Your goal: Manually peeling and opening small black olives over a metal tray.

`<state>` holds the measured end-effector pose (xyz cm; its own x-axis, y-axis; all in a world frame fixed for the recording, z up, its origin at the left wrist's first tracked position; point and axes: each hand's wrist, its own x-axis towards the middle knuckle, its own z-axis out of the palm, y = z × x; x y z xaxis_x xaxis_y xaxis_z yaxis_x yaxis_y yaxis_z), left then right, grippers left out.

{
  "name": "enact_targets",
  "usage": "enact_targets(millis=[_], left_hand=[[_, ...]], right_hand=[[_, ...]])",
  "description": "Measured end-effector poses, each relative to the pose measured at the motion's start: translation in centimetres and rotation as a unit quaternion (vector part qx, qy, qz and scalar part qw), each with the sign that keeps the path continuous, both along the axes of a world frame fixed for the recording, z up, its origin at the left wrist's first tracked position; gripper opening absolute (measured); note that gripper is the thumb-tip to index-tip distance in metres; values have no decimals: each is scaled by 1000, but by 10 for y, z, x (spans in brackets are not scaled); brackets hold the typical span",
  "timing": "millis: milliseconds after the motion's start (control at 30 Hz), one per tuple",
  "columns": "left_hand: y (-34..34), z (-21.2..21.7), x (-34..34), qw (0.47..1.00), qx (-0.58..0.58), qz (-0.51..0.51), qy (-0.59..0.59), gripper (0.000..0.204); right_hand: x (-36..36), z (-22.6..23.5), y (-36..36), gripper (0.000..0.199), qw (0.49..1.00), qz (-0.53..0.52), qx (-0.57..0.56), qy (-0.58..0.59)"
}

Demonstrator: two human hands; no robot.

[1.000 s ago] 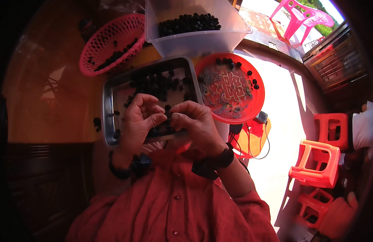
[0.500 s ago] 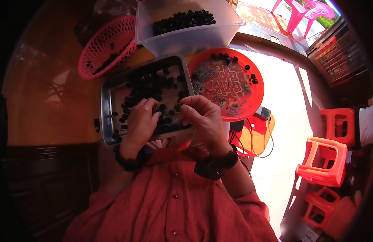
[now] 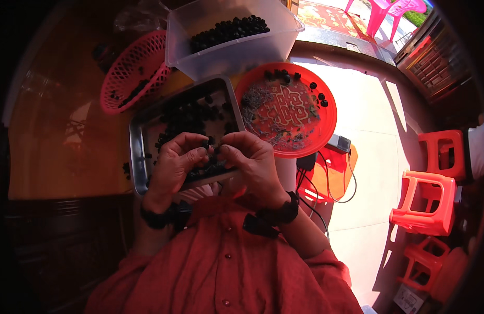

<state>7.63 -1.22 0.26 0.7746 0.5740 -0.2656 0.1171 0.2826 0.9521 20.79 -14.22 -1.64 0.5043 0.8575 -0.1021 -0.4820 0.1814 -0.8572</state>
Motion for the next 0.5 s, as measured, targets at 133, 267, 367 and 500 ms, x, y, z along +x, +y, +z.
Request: enact_targets(millis=[133, 267, 367, 500], left_hand=[[2, 0, -9, 993, -92, -21, -65, 23], [1, -1, -15, 989, -128, -3, -70, 22], [3, -4, -17, 986, -147, -14, -74, 21], [5, -6, -21, 986, -147, -18, -79, 21]], right_hand=[[-11, 6, 7, 15, 998, -21, -15, -48], [-18, 2, 11, 14, 995, -17, -19, -94], [-22, -2, 12, 13, 990, -36, -14, -139], [-21, -6, 15, 13, 966, -58, -7, -251]])
